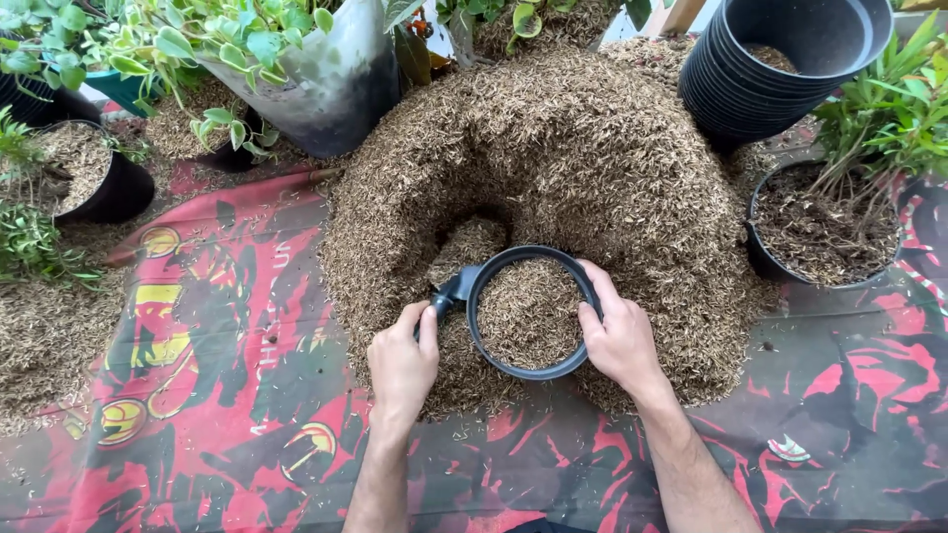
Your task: The person scoops soil from a large pile using a small hand trowel and fills a black plastic pot. They repeatedly add soil and use the trowel to level and compact the surface inside the pot.
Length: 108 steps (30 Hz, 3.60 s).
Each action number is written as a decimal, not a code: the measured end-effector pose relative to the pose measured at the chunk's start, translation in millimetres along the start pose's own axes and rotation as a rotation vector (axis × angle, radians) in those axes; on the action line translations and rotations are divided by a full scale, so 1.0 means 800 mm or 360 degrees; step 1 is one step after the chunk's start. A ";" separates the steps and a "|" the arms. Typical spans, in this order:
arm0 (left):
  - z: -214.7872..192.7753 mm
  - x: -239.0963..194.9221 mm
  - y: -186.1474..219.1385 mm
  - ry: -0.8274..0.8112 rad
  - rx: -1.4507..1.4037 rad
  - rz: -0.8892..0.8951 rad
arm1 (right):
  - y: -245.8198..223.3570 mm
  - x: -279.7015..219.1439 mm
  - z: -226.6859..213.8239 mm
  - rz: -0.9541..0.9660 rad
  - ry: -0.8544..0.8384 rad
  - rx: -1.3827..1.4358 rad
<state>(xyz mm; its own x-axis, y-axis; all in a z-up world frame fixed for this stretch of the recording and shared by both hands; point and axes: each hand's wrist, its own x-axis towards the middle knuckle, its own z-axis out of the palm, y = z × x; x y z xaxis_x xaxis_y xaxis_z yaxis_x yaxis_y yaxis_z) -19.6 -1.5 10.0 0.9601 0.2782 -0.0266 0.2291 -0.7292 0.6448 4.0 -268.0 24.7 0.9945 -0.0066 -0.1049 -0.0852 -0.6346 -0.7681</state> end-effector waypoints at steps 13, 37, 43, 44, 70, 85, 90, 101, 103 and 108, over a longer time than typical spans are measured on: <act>-0.060 -0.062 -0.018 0.0571 0.0089 0.0745 | 0.005 0.004 0.000 0.0056 -0.0086 -0.0089; -0.089 -0.094 0.002 0.0334 -0.0075 -0.0164 | 0.010 -0.008 0.005 -0.0208 0.0194 -0.0089; -0.075 -0.117 0.037 0.0155 -0.0742 -0.0284 | -0.032 -0.039 -0.007 -0.1051 0.0971 -0.0343; -0.065 -0.120 0.044 0.0053 -0.0801 -0.0280 | -0.047 -0.044 -0.009 -0.1233 0.0738 -0.0295; 0.039 -0.025 0.060 -0.0208 -0.0563 0.0671 | -0.077 0.027 0.001 -0.1508 0.0163 0.1468; 0.057 -0.060 0.071 0.0029 -0.0515 0.0601 | -0.056 0.031 0.023 -0.1202 0.0173 0.1471; 0.098 -0.127 0.061 0.0319 -0.1007 0.0115 | -0.074 0.024 0.001 -0.1136 -0.0105 0.1224; 0.093 -0.099 0.034 -0.0113 -0.0962 0.0103 | -0.095 0.049 -0.022 -0.1186 0.0035 0.1355; 0.094 -0.098 0.035 -0.0127 -0.0980 0.0104 | -0.081 0.061 -0.012 -0.1157 0.0010 0.1504; 0.094 -0.092 0.036 -0.0026 -0.1046 0.0222 | -0.068 0.057 0.002 -0.1035 -0.0066 0.1497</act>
<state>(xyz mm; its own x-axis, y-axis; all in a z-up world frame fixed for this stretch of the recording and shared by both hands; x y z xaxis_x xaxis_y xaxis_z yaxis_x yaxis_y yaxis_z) -71.1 -90.4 -26.9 0.9772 0.1959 0.0824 -0.0372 -0.2241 0.9739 54.1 -232.5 60.4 0.8658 0.1480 0.4781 0.4151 0.3213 -0.8512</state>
